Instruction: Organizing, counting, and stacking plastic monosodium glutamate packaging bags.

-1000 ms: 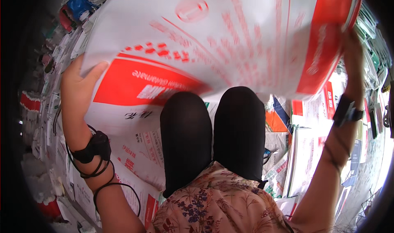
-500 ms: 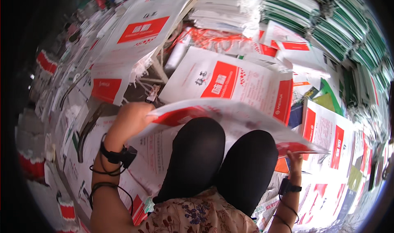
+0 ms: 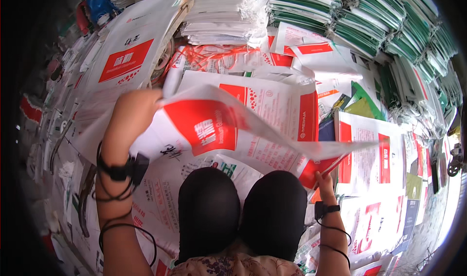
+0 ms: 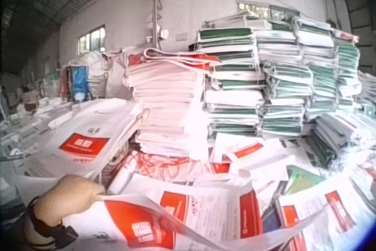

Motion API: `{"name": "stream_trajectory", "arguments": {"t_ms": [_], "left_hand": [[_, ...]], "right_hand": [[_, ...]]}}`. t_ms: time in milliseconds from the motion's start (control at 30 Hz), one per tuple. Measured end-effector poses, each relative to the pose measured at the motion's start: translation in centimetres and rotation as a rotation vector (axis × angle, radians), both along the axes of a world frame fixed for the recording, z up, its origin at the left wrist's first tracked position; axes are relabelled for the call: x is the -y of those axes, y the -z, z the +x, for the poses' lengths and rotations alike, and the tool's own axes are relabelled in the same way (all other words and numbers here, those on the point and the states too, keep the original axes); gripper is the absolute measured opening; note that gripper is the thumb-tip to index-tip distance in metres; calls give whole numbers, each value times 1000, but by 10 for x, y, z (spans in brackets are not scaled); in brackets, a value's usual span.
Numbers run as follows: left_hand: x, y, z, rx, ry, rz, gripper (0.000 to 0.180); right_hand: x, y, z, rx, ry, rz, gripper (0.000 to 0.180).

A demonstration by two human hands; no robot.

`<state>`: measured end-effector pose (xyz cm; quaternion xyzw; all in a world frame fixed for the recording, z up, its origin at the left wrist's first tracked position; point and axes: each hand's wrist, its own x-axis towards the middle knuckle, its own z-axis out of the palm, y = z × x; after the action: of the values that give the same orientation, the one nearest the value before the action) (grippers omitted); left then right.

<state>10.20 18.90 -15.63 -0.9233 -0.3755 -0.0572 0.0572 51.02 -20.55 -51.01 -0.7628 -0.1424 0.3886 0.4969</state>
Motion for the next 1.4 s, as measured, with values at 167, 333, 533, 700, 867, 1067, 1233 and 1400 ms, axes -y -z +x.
{"name": "stream_trajectory", "arguments": {"t_ms": [167, 333, 533, 700, 867, 1067, 1233, 1400], "left_hand": [[-104, 47, 107, 138, 127, 226, 23], [-131, 151, 114, 461, 127, 485, 48], [-68, 321, 18, 530, 110, -318, 31], [2, 415, -81, 549, -283, -595, 26], [36, 437, -58, 897, -574, -1420, 35], [39, 447, -7, 705, -800, -1755, 43], [30, 476, -34, 766, -907, -1645, 48], [17, 482, -37, 1110, -1051, -1595, 43]], "right_hand": [[-18, 1, 14, 168, 235, 207, 31], [-59, 0, 27, 212, 194, 100, 25], [-45, 33, 81, 585, -15, -139, 29], [-54, 38, 86, 472, -16, -153, 32], [-48, -26, 85, 370, -117, -276, 39], [-33, -28, 85, 241, -68, -245, 38], [-54, -5, 83, 165, -126, -128, 36], [-87, 51, 102, 273, -196, -49, 35]]}}
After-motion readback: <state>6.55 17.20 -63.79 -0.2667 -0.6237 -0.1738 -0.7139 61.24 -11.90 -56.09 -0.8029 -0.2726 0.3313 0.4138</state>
